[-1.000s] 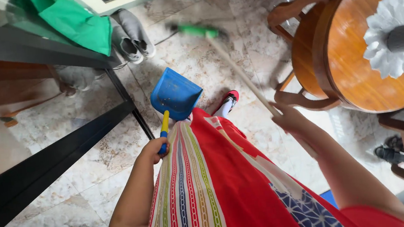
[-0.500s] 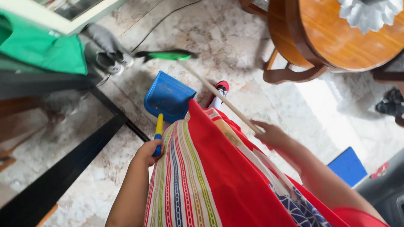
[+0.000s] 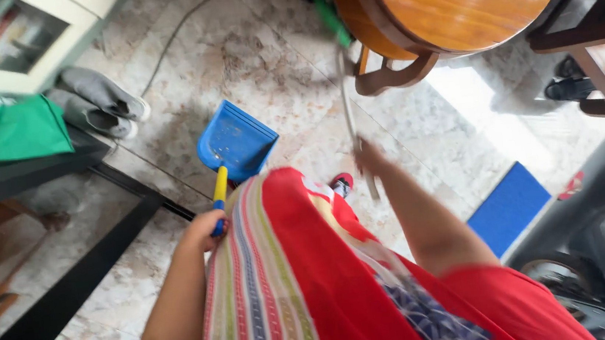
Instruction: Sweep the tiled floor using a broom and a dustpan across multiple rooms and transition areas.
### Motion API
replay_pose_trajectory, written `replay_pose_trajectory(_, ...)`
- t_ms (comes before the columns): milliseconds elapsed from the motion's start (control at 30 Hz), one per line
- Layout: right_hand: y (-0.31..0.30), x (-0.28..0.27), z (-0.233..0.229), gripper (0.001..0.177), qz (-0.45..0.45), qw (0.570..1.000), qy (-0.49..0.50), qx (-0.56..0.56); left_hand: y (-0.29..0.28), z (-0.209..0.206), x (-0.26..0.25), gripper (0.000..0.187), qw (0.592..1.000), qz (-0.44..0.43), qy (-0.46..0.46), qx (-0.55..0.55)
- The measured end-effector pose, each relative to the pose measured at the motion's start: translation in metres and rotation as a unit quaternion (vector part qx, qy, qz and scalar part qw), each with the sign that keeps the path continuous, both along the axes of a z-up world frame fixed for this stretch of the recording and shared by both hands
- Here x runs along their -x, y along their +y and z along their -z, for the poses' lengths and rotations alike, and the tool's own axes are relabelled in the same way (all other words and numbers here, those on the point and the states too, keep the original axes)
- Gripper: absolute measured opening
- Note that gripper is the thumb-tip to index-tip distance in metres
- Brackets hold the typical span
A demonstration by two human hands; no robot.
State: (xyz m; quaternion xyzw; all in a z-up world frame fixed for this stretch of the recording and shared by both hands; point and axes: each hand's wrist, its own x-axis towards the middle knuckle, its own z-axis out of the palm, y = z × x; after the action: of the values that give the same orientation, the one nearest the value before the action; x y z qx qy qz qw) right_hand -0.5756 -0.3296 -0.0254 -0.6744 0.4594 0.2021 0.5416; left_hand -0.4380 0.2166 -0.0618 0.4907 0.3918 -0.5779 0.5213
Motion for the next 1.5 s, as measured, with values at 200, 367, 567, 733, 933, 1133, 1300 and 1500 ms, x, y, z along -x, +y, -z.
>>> replay_pose_trajectory(200,0.058,0.11,-0.24,0.064,0.026,0.982,0.16,-0.094,-0.049,-0.048,0.0,0.01,0.999,0.025,-0.017,-0.032)
replay_pose_trajectory(367,0.02,0.23,-0.237,0.062,-0.038,0.983,0.177,-0.022,-0.066,-0.017,0.041,0.013,1.0,0.007,-0.008,-0.014)
replay_pose_trajectory(567,-0.006,0.324,-0.301,0.054,0.079,0.983,-0.062,-0.151,-0.138,-0.042,0.072,0.018,0.999,-0.01,0.001,-0.034)
replay_pose_trajectory(733,-0.063,0.398,-0.264,0.053,-0.059,0.983,0.175,0.018,-0.19,-0.046,0.08,0.02,0.999,0.007,0.016,-0.045)
replay_pose_trajectory(933,-0.153,0.34,-0.226,0.058,0.102,0.971,0.19,0.102,-0.254,-0.047,0.09,0.014,0.986,0.161,-0.025,-0.019)
replay_pose_trajectory(1133,-0.248,0.167,-0.148,0.065,0.127,0.992,0.004,0.022,-0.326,-0.052,0.091,0.01,0.945,0.322,-0.047,0.021)
replay_pose_trajectory(1300,-0.201,0.238,-0.082,0.081,-0.086,0.987,0.036,0.134,-0.356,-0.024,0.087,0.009,0.907,0.419,-0.041,-0.009)
replay_pose_trajectory(1500,-0.147,0.366,-0.264,0.079,-0.148,0.95,0.249,0.12,-0.392,-0.039,0.09,0.018,0.883,0.464,-0.07,0.005)
